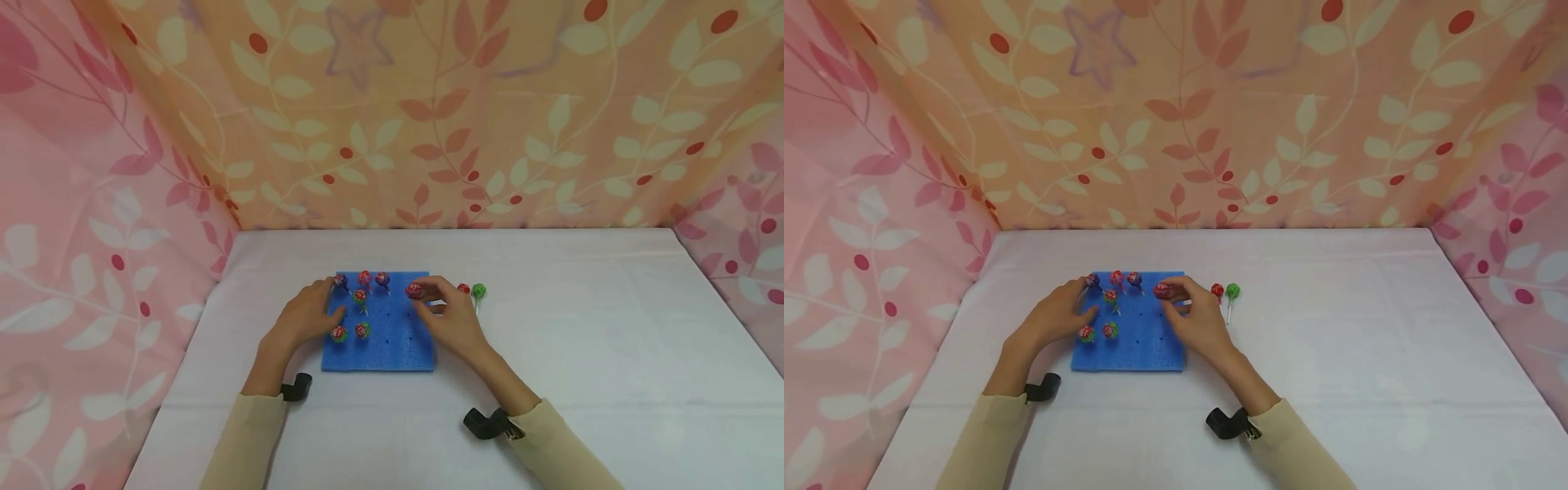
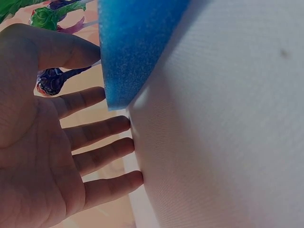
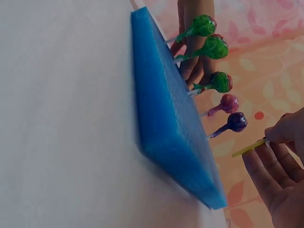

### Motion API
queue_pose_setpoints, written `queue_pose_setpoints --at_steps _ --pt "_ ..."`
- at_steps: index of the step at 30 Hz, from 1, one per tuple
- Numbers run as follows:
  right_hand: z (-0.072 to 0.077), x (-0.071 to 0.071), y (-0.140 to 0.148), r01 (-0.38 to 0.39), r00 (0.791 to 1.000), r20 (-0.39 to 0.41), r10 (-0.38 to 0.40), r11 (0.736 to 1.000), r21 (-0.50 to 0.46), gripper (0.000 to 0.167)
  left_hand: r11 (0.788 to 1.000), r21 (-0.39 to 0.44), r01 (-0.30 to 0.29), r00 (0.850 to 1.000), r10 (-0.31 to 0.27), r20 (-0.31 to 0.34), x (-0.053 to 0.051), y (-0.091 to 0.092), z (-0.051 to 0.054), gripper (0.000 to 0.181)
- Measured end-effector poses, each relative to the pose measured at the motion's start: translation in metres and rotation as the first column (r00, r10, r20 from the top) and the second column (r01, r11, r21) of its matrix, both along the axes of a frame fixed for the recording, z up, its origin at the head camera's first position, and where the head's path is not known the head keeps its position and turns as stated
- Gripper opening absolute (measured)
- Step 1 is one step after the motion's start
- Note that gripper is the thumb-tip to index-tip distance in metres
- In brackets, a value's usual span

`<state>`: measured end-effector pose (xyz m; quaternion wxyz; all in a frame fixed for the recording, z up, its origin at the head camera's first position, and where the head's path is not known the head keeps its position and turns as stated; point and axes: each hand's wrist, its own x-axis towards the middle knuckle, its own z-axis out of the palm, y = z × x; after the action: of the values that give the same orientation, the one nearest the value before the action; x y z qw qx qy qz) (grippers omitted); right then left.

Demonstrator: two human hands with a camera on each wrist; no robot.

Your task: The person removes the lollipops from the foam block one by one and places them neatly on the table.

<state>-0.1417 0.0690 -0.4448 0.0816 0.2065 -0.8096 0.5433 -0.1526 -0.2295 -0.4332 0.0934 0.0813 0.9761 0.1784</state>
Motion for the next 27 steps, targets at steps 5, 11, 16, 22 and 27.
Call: queue_pose_setpoints --at_steps 5,11,16,22,27 --pt "0.000 0.002 0.011 0.026 1.000 -0.011 -0.026 1.000 0.011 0.037 1.000 -0.006 0.003 1.000 -0.004 -0.006 0.000 0.001 0.000 0.077" --pt "-0.002 0.003 0.021 0.047 0.999 -0.003 -0.046 0.999 0.014 0.038 1.000 -0.010 0.001 1.000 -0.001 0.001 0.000 0.001 0.001 0.077" --pt "-0.002 0.004 0.028 0.059 0.998 -0.027 -0.058 0.998 0.020 0.037 1.000 -0.008 0.000 1.000 0.000 0.000 0.000 0.000 0.000 0.077" --pt "0.000 0.003 0.037 0.050 0.997 -0.049 -0.051 0.998 -0.033 0.036 1.000 -0.014 0.004 1.000 -0.004 -0.007 0.000 0.001 -0.001 0.077" --pt "0.000 0.002 0.042 0.069 0.996 -0.046 -0.070 0.997 -0.032 0.037 1.000 -0.011 0.004 1.000 -0.004 -0.011 0.000 0.001 0.000 0.077"
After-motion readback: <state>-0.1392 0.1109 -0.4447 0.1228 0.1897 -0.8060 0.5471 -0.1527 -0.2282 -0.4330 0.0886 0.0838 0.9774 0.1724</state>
